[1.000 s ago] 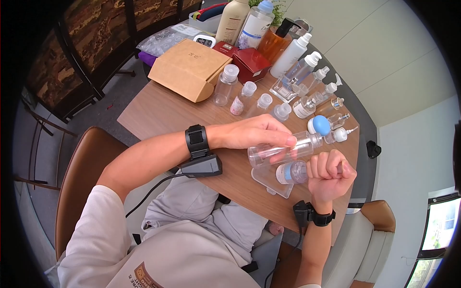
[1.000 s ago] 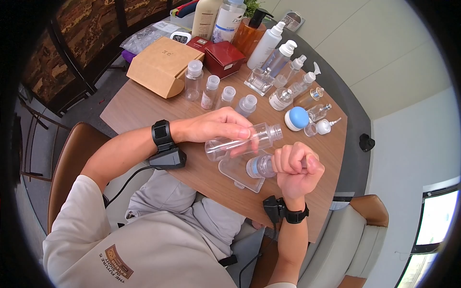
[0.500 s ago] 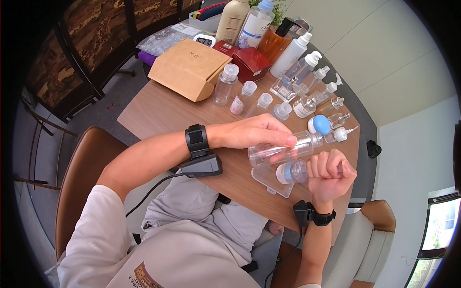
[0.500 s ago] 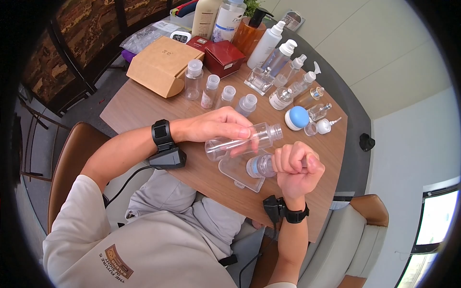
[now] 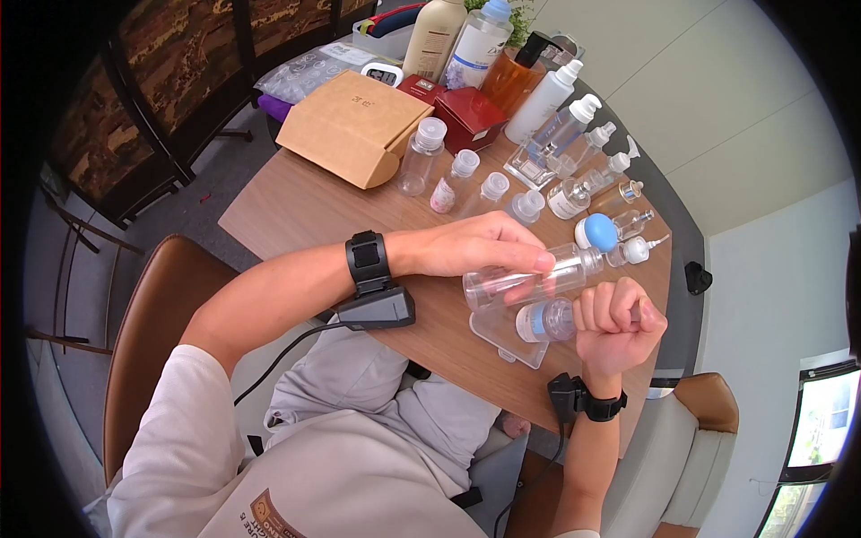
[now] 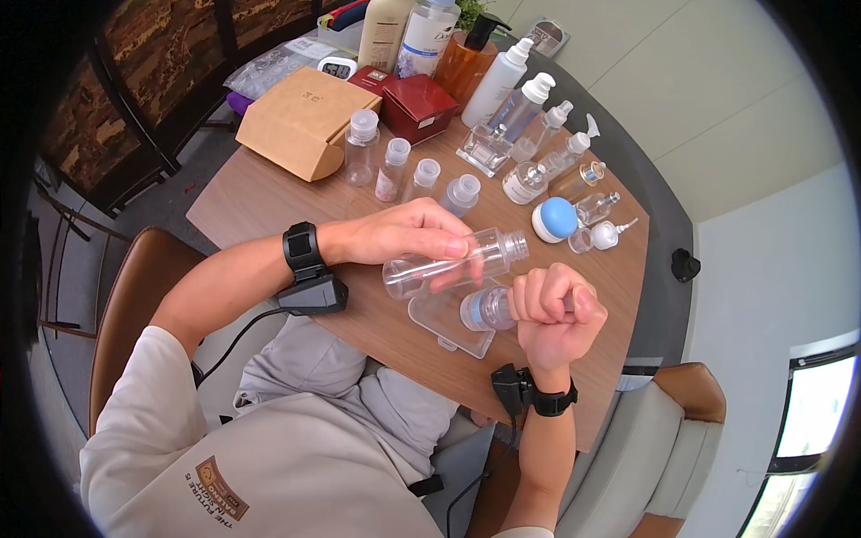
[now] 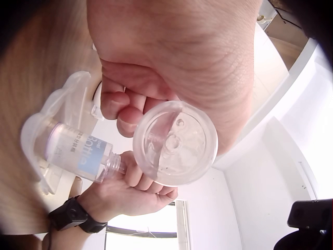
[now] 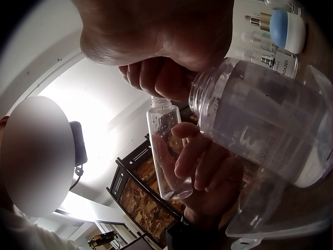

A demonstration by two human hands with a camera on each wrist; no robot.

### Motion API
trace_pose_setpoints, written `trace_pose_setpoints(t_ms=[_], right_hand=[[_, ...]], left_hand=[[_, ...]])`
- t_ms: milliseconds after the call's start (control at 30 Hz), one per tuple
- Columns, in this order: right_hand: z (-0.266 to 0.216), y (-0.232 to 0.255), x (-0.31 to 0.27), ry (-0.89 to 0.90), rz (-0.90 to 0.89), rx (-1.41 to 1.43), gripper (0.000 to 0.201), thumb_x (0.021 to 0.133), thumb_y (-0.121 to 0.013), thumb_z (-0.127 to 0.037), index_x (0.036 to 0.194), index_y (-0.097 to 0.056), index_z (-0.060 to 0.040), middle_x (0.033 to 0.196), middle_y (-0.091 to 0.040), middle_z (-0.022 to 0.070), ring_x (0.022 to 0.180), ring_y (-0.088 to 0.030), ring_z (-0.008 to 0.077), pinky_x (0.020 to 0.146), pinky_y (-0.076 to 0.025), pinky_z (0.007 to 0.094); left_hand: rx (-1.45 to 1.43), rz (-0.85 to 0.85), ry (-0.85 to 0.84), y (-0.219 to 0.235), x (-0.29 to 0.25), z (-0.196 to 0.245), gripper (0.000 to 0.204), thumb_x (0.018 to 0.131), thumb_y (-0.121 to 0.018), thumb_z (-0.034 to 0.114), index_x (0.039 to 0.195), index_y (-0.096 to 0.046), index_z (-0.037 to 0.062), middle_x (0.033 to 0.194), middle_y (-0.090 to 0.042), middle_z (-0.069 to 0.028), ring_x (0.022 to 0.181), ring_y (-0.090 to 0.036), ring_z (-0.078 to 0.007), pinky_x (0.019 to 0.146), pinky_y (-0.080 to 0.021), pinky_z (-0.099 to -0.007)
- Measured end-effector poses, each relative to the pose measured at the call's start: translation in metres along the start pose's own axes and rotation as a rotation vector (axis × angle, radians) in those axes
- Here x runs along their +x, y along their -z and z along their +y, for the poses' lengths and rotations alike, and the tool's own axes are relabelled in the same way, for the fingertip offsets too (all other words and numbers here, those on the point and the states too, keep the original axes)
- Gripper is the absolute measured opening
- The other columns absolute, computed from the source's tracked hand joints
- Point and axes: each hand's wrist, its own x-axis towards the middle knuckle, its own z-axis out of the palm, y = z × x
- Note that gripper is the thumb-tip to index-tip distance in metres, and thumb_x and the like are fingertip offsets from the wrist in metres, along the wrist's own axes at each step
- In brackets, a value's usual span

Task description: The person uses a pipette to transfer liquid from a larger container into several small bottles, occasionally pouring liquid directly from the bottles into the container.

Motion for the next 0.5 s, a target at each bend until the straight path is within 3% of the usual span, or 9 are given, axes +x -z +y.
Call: trace_pose_setpoints(t_ms=[500], right_hand=[[-0.0003,0.0005,0.0003,-0.001,-0.011,0.009,0.046,0.098,-0.041,-0.040,0.062,-0.032,-0.0130,0.052,-0.028,-0.0053,0.046,-0.020,0.0080,0.043,-0.016,0.0274]], left_hand=[[-0.007,0.004,0.017,-0.0014,-0.0009,0.0020,0.044,0.101,-0.051,0.043,0.101,-0.072,0.0043,0.071,-0.062,0.0017,0.069,-0.053,-0.0049,0.061,-0.039,-0.0224]])
